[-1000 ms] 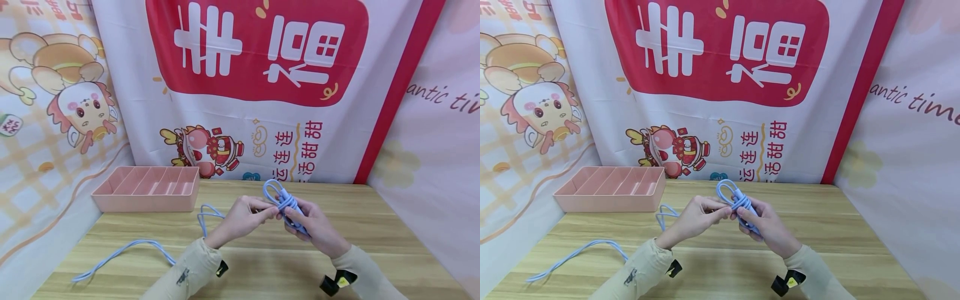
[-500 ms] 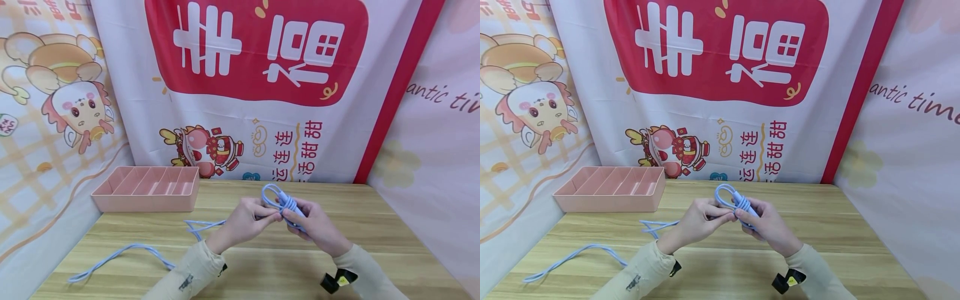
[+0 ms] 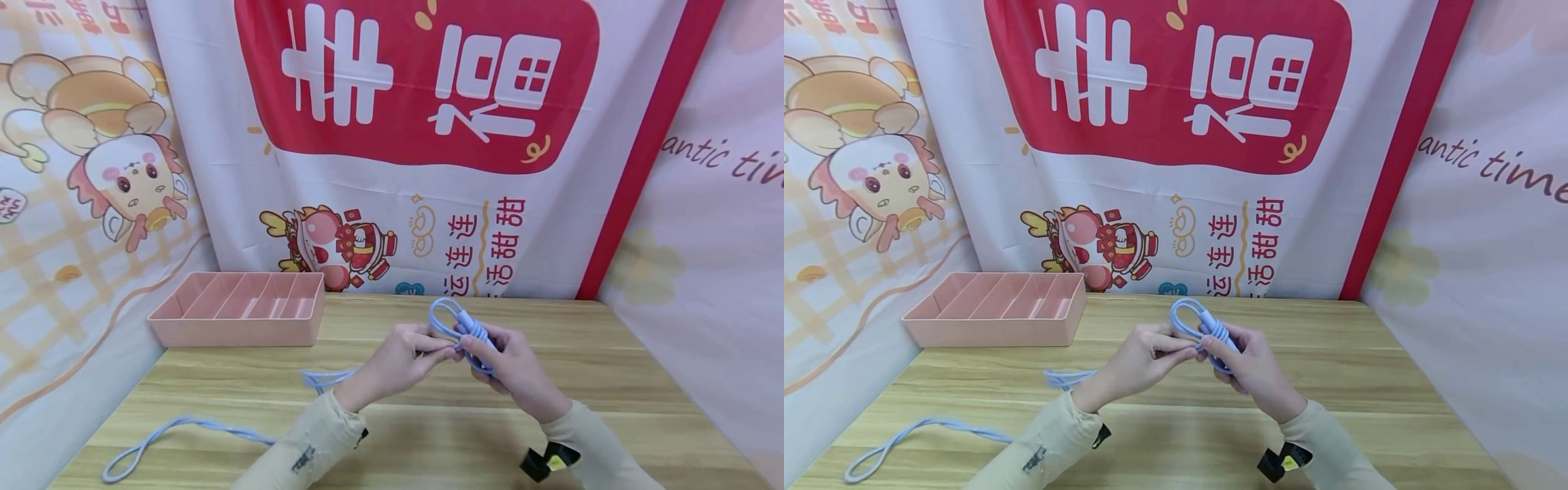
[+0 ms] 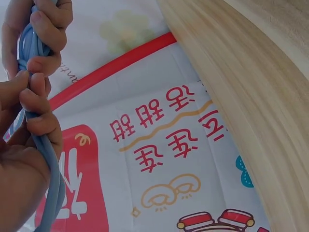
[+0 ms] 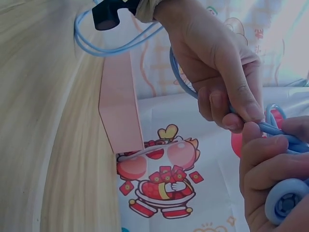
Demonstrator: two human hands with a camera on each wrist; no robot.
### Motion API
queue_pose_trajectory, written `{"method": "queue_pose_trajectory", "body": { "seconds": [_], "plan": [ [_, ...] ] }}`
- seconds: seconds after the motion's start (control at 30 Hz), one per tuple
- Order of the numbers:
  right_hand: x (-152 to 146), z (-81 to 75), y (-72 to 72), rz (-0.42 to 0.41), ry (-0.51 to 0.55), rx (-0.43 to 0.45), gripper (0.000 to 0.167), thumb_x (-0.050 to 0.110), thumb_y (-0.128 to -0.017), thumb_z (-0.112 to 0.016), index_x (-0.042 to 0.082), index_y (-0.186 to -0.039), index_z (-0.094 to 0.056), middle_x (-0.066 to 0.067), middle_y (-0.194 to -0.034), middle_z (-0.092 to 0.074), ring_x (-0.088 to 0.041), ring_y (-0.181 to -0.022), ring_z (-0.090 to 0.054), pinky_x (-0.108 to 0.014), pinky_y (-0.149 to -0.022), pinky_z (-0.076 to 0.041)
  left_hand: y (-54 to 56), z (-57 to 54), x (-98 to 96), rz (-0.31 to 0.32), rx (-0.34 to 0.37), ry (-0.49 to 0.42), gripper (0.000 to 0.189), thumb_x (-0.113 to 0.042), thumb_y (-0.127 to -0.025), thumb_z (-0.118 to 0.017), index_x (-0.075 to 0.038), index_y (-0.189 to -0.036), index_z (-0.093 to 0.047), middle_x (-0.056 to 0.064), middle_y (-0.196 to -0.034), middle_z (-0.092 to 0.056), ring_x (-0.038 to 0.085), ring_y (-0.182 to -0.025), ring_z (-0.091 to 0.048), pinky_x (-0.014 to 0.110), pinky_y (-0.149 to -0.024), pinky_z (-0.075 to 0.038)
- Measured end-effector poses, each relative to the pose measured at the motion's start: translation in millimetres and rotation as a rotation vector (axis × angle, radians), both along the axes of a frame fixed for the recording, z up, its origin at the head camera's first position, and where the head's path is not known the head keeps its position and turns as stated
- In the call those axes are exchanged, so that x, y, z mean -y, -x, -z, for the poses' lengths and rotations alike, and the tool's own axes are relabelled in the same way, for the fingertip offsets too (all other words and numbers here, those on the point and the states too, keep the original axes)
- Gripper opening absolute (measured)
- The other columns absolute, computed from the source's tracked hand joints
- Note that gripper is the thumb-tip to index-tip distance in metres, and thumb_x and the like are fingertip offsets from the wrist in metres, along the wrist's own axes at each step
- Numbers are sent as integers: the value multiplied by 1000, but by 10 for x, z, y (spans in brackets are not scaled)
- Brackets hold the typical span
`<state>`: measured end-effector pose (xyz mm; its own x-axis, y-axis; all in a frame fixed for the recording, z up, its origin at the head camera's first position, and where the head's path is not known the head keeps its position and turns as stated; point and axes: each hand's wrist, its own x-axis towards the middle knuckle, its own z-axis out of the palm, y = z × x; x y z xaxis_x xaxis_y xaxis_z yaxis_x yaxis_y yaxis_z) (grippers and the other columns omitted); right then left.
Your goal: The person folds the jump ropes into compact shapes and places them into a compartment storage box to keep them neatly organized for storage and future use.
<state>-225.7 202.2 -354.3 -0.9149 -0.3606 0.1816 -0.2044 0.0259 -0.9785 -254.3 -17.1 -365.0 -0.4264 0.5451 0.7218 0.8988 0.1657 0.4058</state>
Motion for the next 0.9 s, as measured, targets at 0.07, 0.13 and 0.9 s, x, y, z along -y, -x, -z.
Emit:
{"method": "queue_pose_trajectory", "body": {
  "seconds": [0.07, 0.13, 0.9],
  "plan": [
    [4, 3, -6, 14, 24, 2, 38, 29, -99, -62, -3, -118, -63, -21, -93, -64, -12, -51, -44, -20, -35, -30, 11, 2, 12, 20, 47, -9, 12, -8, -91, -72, -4, -101, -77, 1, -91, -71, 3, -73, -58, 17, -59, -48],
    [8, 5, -13, 27, 53, 6, 39, 29, -99, -62, -6, -115, -62, -20, -91, -64, -12, -50, -43, -20, -35, -29, 25, 7, 22, 35, 90, -21, 13, -8, -92, -71, -4, -101, -77, 0, -91, -70, 3, -70, -58, 18, -56, -48],
    [-41, -9, -33, -179, 100, -146, 24, 12, -106, -47, -9, -110, -59, -20, -85, -61, -17, -46, -37, -34, -30, -25, 198, 9, 242, -27, 408, 87, 14, -16, -94, -70, -11, -102, -79, -5, -80, -70, 8, -63, -58, 22, -48, -41]
  ]
}}
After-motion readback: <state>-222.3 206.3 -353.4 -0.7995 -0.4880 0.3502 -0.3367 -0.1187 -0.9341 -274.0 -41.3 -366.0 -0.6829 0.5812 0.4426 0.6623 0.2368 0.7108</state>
